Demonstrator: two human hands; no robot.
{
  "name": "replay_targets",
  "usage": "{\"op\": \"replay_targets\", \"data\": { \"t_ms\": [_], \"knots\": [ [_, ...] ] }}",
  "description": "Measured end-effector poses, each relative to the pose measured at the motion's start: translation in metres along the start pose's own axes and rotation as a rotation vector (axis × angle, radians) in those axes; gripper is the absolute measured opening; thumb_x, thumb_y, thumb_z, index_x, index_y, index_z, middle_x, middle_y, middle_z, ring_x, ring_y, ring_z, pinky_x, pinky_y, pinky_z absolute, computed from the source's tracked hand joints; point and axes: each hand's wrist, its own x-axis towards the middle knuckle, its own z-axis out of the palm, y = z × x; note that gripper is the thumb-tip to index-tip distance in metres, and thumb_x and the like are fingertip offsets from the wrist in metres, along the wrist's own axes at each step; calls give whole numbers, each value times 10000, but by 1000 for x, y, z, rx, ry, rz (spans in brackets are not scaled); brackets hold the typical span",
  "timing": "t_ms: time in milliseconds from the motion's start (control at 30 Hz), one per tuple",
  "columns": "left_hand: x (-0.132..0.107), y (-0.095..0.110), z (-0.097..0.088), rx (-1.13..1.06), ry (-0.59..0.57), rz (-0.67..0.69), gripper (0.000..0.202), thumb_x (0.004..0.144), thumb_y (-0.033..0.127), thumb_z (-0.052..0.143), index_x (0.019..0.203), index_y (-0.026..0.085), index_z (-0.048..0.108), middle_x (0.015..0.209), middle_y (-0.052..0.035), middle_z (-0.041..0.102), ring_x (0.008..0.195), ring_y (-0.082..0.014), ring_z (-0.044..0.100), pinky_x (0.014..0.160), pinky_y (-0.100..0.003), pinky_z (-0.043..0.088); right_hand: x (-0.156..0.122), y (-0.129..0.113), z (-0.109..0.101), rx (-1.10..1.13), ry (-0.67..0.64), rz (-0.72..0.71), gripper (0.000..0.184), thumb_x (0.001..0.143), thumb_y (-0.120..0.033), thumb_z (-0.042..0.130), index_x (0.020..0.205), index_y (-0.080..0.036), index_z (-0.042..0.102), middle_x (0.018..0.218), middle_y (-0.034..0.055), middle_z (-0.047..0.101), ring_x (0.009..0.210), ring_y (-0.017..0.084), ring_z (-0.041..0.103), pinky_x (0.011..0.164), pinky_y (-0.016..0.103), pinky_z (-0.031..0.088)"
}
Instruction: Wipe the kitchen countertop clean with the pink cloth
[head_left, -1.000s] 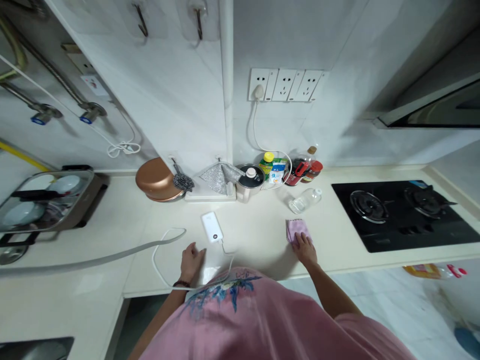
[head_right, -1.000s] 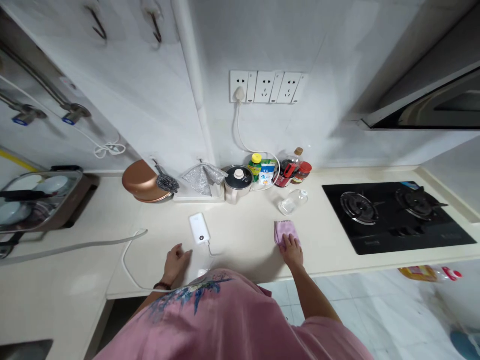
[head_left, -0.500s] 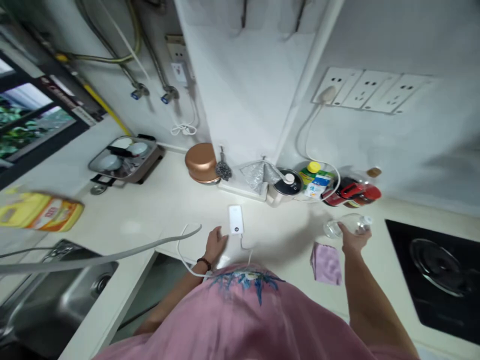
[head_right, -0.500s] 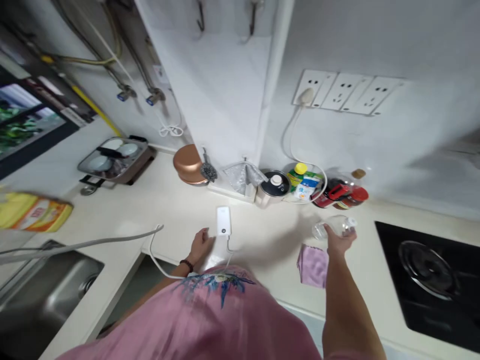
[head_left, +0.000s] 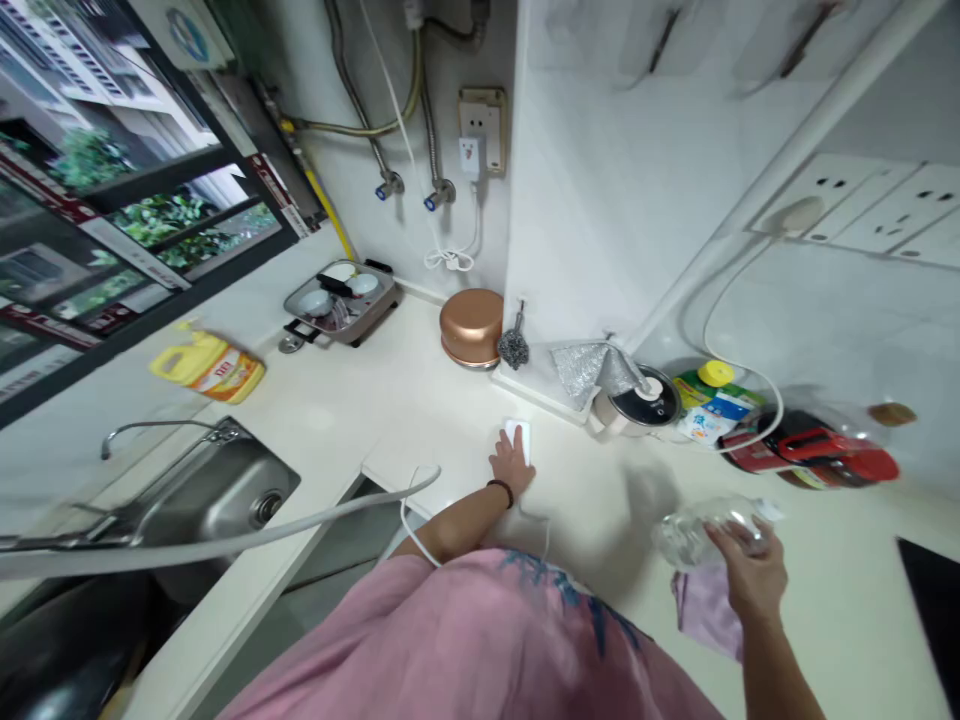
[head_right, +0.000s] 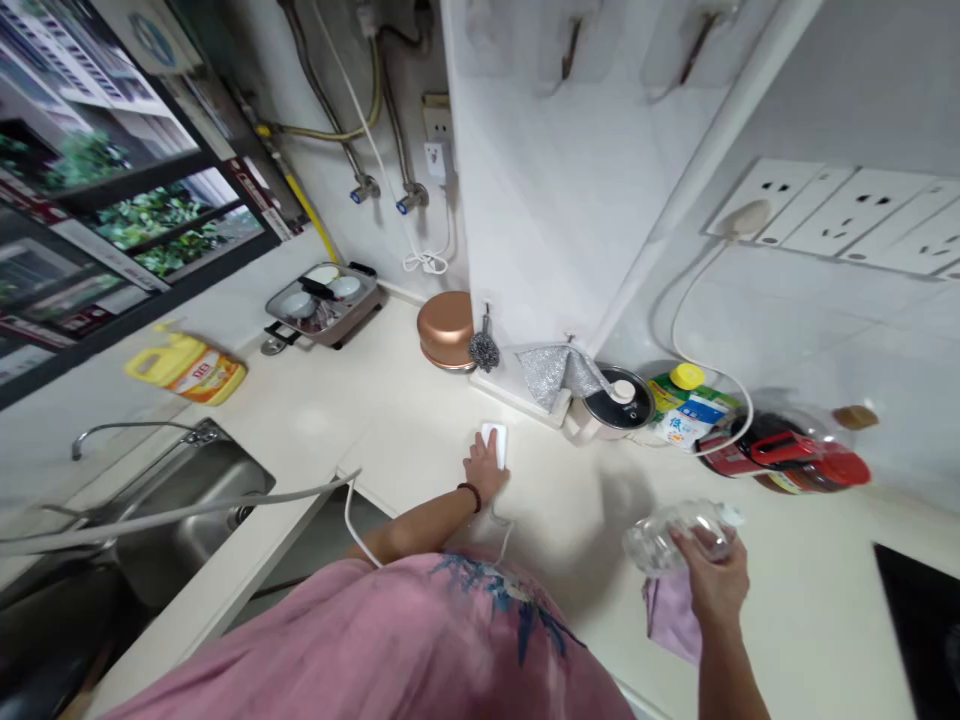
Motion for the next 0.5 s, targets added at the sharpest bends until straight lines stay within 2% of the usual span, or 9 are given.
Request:
{"op": "replay_targets", "data": {
  "t_ms": [100,200,367,500],
  "knots": [
    [0,-16,-4,22,6,27,1015,799,275,637,1626,236,50,1678,-248,49,1415,-450,310,1060,-581,313,-19,-10,3,-100,-220,37,1026,503,-612,860,1401,-234,538,1063,96,720,980,345,703,948,528,538],
    [-2,-44,-18,26,30,51,986,812,252,609,1626,226,52,1672,-235,93,1408,-427,306,1061,-545,325,-34,-19,18,-173,-407,31,1059,472,-608,849,1422,-270,526,1064,65,713,991,326,706,897,466,559],
    [-6,-91,-48,109,6,181,913,851,215,557,1624,216,71,1498,-198,418,1313,-361,397,1054,-488,345,-58,-38,66,-254,-659,-38,1013,476,-549,851,1402,-274,546,981,28,697,1036,303,692,892,411,545],
    [-9,-116,-58,175,39,166,886,858,224,566,1618,193,112,1430,-206,464,1275,-368,421,1049,-505,327,-80,-68,112,-237,-795,-61,958,506,-488,849,1388,-272,542,966,8,700,1020,279,695,921,399,537]
  ]
}}
